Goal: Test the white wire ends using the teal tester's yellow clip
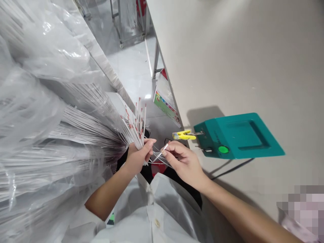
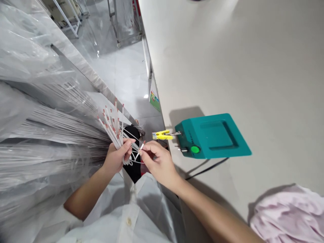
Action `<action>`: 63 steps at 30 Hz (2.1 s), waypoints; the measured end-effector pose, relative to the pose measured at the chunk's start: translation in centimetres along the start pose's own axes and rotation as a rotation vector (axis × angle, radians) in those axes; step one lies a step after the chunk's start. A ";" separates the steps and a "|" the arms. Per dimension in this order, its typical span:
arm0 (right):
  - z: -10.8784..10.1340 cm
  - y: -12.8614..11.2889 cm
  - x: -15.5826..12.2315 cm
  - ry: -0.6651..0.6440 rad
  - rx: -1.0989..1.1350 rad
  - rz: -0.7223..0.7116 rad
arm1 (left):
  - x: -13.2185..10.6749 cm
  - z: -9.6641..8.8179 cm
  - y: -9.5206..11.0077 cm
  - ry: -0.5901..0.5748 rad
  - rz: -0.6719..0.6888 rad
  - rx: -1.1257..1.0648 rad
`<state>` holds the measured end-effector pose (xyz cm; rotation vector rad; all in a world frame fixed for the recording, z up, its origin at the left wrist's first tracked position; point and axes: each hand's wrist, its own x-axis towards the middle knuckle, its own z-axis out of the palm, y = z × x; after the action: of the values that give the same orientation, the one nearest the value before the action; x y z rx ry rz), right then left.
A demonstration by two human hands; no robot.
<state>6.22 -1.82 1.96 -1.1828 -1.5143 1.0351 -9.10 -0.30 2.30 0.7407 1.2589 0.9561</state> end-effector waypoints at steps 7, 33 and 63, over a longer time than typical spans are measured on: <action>0.3 0.2 -0.1 -0.052 -0.117 -0.077 | -0.9 0.6 0.0 -0.119 0.108 0.241; -1.6 -0.6 0.7 0.116 -0.208 -0.043 | -1.0 0.5 0.7 -0.068 0.108 0.334; -1.7 -1.6 1.2 -0.134 -0.114 -0.023 | -1.1 0.6 0.8 -0.211 0.150 0.375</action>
<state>7.44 -0.82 4.12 -1.1912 -1.7068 1.0411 -8.69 -0.96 3.57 1.2118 1.2207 0.7442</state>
